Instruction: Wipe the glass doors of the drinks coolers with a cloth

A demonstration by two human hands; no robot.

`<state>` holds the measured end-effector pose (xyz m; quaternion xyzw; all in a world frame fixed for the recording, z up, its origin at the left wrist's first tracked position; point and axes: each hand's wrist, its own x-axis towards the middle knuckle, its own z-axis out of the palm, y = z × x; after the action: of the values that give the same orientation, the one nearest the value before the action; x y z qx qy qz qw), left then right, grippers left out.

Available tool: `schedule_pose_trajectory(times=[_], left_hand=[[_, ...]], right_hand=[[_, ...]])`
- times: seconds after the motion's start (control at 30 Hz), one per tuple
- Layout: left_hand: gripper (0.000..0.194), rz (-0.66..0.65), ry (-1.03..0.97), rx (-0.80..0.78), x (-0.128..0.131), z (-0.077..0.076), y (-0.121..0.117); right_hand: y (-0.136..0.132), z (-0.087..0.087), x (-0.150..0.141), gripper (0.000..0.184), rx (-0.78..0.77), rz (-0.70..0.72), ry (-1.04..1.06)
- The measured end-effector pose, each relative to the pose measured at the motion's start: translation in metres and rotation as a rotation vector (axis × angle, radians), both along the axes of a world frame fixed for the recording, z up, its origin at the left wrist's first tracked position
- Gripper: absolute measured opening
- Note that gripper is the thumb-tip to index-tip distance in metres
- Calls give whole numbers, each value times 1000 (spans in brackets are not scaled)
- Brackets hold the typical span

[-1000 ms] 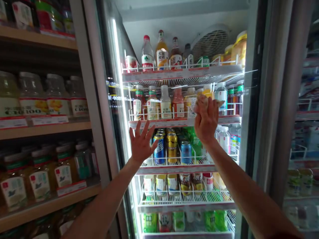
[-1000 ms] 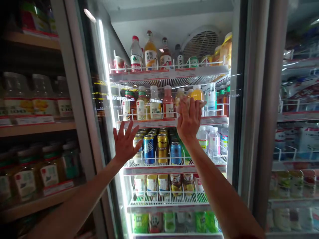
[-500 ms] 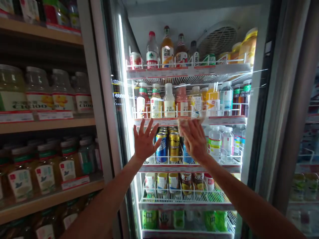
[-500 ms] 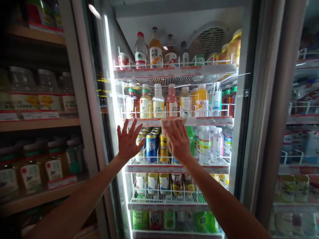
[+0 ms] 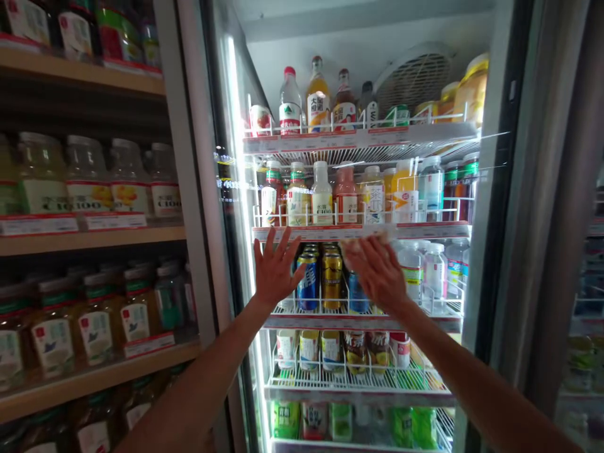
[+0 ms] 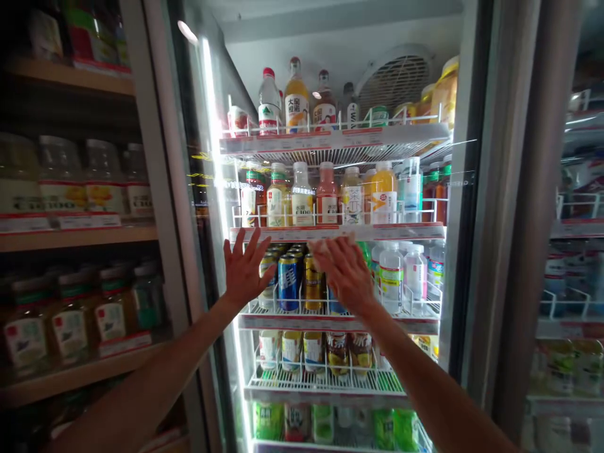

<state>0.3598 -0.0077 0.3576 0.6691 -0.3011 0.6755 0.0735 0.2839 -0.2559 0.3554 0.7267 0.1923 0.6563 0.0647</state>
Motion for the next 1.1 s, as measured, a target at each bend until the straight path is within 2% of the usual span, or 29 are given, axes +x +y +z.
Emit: schedule_pose_trajectory(times=[0.1,0.17,0.2,0.3,0.33,0.37,0.4,0.5,0.53,0.6,0.7,0.73,0.77,0.87,0.9,0.93,0.97,1.03,1.1], left_hand=[[61,-3,-2,-4,0,0,0],[62,-9,1,-5,1,0,0],[62,-13,2,-6,1,0,0],[62,-17,-2,-7,2,0,0],[62,-15,-4,-4,2,0,0],[61,-14,-4,-1,2,0,0],[61,-13,-1,1,2,0,0],[62,-12,7,4,2,0,1],[62,-14,4,5,2,0,1],[64,-19,-2,8,2,0,1],[66,-21,-6,19,3,0,2],[67,-21,-9,20,3,-1,2],[69,-21,-13,20,4,-1,2],[72,-26,-32,14,5,-1,2],[72,-28,-32,13,5,-1,1],[72,-29,-30,11,5,-1,1],[73,-32,-27,10,5,-1,1],[73,-35,-19,10,5,-1,1],[72,-33,-17,13,5,-1,1]], right_hand=[[-15,22,0,58,315,-68,-202],[-14,24,0,58,387,-61,-250],[-10,19,0,61,343,-41,-217],[1,-5,-4,66,19,23,17],[1,-9,-5,66,-50,24,63],[-3,-8,-6,65,-55,11,62],[-9,-3,-7,64,6,-12,17],[-23,18,-4,58,340,-70,-235],[-23,20,-2,57,383,-72,-272],[-15,11,-1,59,299,-44,-233],[-7,-7,-3,64,-20,2,-43],[-9,-7,-3,64,-48,-1,-27],[-14,-2,-3,62,-3,-12,-54],[-24,23,1,54,373,-45,-275],[-23,28,3,54,442,-42,-312],[-19,28,4,54,448,-34,-306],[-13,25,5,55,395,-22,-259],[-5,12,2,58,187,0,-100],[-12,6,-2,59,72,-9,-30]])
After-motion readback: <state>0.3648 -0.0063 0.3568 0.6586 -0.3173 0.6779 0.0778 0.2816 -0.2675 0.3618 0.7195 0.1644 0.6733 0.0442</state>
